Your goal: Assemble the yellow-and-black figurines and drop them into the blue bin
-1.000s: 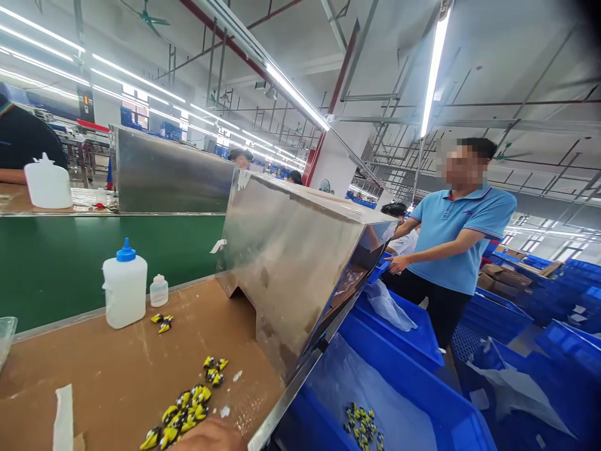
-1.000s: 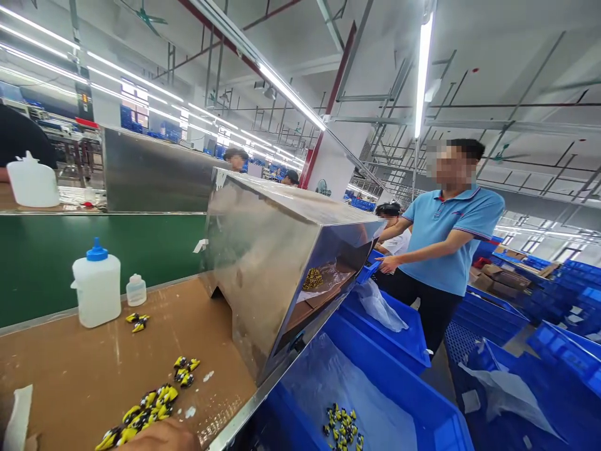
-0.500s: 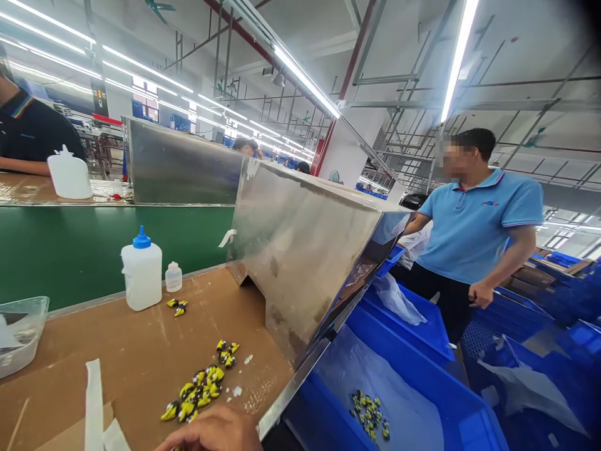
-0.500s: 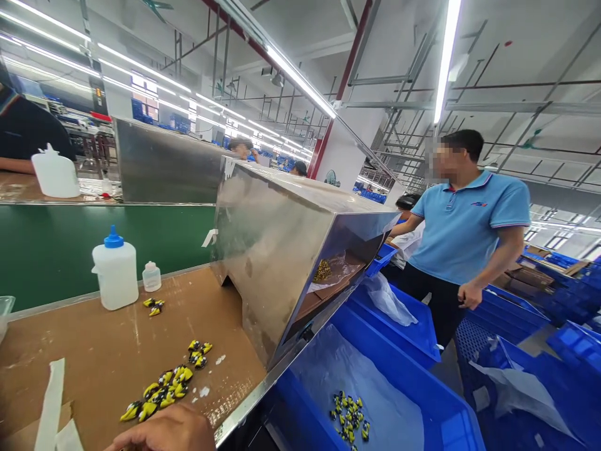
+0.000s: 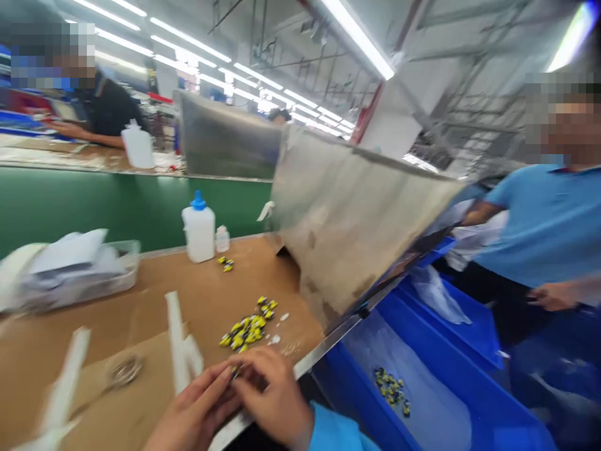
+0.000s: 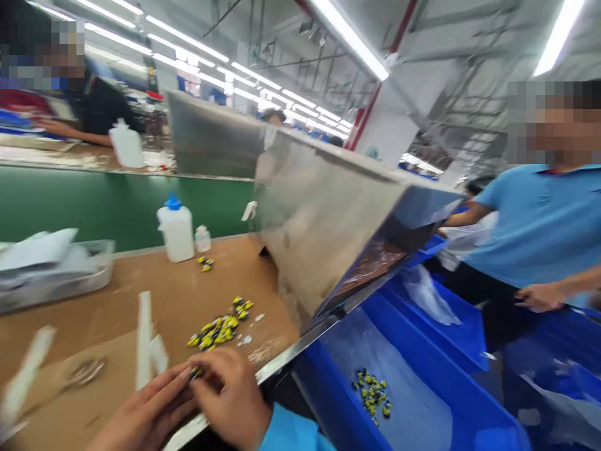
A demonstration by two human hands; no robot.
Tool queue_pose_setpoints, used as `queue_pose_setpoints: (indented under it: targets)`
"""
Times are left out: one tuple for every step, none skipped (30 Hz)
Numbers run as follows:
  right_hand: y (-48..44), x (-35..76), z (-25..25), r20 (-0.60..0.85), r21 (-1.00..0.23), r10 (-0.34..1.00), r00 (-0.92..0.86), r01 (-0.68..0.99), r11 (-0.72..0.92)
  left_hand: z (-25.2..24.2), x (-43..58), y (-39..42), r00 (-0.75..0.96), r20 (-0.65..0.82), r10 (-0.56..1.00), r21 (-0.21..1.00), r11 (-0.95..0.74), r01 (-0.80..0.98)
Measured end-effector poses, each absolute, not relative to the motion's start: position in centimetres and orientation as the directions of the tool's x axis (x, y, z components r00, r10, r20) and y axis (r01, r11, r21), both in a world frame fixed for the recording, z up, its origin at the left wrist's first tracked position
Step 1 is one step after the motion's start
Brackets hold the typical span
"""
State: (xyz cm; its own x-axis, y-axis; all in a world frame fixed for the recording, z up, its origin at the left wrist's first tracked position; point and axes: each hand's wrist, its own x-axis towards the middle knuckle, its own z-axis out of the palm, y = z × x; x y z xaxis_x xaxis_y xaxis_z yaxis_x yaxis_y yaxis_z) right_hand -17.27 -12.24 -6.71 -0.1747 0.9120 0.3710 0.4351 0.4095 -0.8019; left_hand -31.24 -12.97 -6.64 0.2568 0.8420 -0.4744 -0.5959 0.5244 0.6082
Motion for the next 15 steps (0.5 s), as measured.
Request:
queue_pose_setpoints:
  targets:
    - [-12.7,-17.2,-6.3,0.337,-0.822,0.925,-0.176,0.424,0.38,-5.9,-31.1,-13.4,0.28,-0.451,0.848,0.621,0.523,-0.584]
    - [-12.9,-17.1,-6.2,0.319,-0.835,0.932,-0.171,0.415,0.362,-5.5,-31.0,-13.7,0.276,-0.422,0.863,0.636,0.499,-0.588]
    - [-13.1,-16.9,-6.4,0.302,-0.847,0.938,-0.171,0.405,0.346,-5.4,-30.9,-13.8,0.275,-0.401,0.874,0.646,0.483,-0.592]
    - [-13.0,-16.8,-6.8,0.285,-0.858,0.945,-0.163,0.396,0.327,-5.5,-30.8,-13.8,0.276,-0.389,0.879,0.645,0.474,-0.599]
    - [-13.0,-16.7,-7.3,0.266,-0.87,0.951,-0.157,0.386,0.307,-5.8,-30.9,-13.8,0.274,-0.386,0.881,0.637,0.469,-0.612]
    - [-12.8,-16.7,-7.9,0.238,-0.882,0.958,-0.162,0.378,0.283,-6.2,-30.9,-13.8,0.263,-0.378,0.888,0.63,0.455,-0.63]
    - [-12.7,-16.6,-8.4,0.218,-0.892,0.963,-0.161,0.367,0.263,-6.5,-30.9,-13.8,0.252,-0.38,0.89,0.623,0.448,-0.641]
    - [-12.7,-16.5,-8.9,0.199,-0.9,0.966,-0.163,0.359,0.246,-6.8,-30.9,-13.8,0.24,-0.383,0.892,0.624,0.441,-0.645]
    - [-12.6,-16.5,-9.2,0.184,-0.906,0.969,-0.165,0.354,0.232,-7.0,-30.9,-13.9,0.231,-0.383,0.895,0.627,0.435,-0.646]
    - [-12.6,-16.4,-9.3,0.173,-0.909,0.971,-0.167,0.353,0.223,-7.1,-30.9,-13.9,0.224,-0.384,0.896,0.632,0.432,-0.644]
    - [-12.6,-16.3,-9.4,0.167,-0.908,0.971,-0.171,0.358,0.219,-7.1,-30.8,-13.9,0.219,-0.385,0.897,0.637,0.43,-0.64]
    - [-12.7,-16.3,-9.3,0.169,-0.902,0.97,-0.172,0.369,0.223,-7.1,-30.8,-13.9,0.218,-0.384,0.897,0.641,0.429,-0.636]
    - [-12.7,-16.3,-9.2,0.18,-0.893,0.969,-0.17,0.384,0.234,-7.0,-30.8,-13.9,0.222,-0.383,0.897,0.644,0.432,-0.632]
    - [-12.6,-16.3,-9.0,0.198,-0.88,0.965,-0.169,0.404,0.251,-7.0,-30.8,-13.8,0.227,-0.383,0.895,0.645,0.435,-0.628]
    - [-12.6,-16.4,-8.9,0.223,-0.863,0.96,-0.169,0.425,0.275,-7.0,-30.8,-13.8,0.235,-0.383,0.893,0.645,0.441,-0.624]
